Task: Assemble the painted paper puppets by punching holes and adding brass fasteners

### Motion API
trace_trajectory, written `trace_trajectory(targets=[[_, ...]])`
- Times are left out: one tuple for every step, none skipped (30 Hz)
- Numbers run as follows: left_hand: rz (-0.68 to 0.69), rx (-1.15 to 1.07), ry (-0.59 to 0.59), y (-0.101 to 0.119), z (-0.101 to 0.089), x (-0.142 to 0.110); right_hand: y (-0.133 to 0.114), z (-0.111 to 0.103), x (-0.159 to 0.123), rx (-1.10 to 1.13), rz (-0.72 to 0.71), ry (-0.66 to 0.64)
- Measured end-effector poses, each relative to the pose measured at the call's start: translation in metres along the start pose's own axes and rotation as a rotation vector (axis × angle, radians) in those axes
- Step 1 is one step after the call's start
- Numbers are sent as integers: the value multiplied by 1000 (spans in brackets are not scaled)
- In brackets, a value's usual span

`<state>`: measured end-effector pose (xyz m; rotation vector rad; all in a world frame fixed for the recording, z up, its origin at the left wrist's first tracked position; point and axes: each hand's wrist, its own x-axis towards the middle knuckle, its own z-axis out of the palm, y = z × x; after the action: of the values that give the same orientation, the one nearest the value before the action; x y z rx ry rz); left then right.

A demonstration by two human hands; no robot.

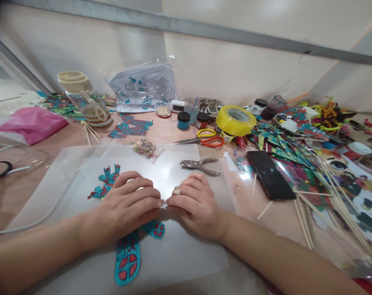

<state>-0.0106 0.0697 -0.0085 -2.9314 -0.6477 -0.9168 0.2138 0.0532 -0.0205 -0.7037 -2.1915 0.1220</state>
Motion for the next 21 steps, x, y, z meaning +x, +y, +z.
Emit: trace_trajectory(targets=[[-3, -1, -4, 0, 0, 0, 0, 0, 0, 1, -7, 3], [-10, 0, -6, 0, 0, 0, 0, 0, 0, 1, -9, 4], [-21, 6, 0, -1, 0, 0, 1, 0, 0, 0, -7, 6], [-35, 15, 5, -1, 0, 1, 1, 0, 0, -2, -3, 10], [-46, 25, 12, -2, 1, 1, 1, 0, -1, -3, 3, 14], [-54, 30, 17, -2, 1, 0, 1, 0, -1, -4, 7, 17], [-57, 29, 20, -3, 1, 0, 1, 0, -1, -4, 9, 19], [-57, 24, 23, -3, 1, 0, 1, 0, -1, -5, 12, 19], [-56, 14, 23, -3, 1, 0, 1, 0, -2, -6, 15, 17], [-58, 5, 24, -3, 2, 0, 1, 1, -2, -9, 19, 15], [-62, -1, 29, -3, 2, 0, 1, 1, -2, -13, 21, 13], [-68, -5, 32, -3, 2, 0, 0, 1, -2, -18, 22, 12], [-70, -10, 36, -3, 2, 1, 0, 1, -2, -22, 19, 9], [-71, -17, 37, -3, 2, 1, 0, 1, -2, -25, 16, 6], [-69, -25, 39, -3, 1, 1, 0, 0, -2, -26, 13, 4], [-66, -32, 43, -3, 1, 2, 0, 0, -2, -26, 13, 1], [-61, -38, 45, -2, 1, 2, 0, 0, -2, -27, 15, 0], [-55, -43, 49, -2, 0, 3, -1, 0, -1, -26, 19, 1], [-57, -44, 45, -2, 0, 3, -1, 0, -1, -25, 21, 4], [-56, -45, 39, -2, -1, 3, -1, 0, -1, -23, 22, 7], [-51, -46, 33, -2, -1, 3, -1, 0, -1, -23, 21, 7]])
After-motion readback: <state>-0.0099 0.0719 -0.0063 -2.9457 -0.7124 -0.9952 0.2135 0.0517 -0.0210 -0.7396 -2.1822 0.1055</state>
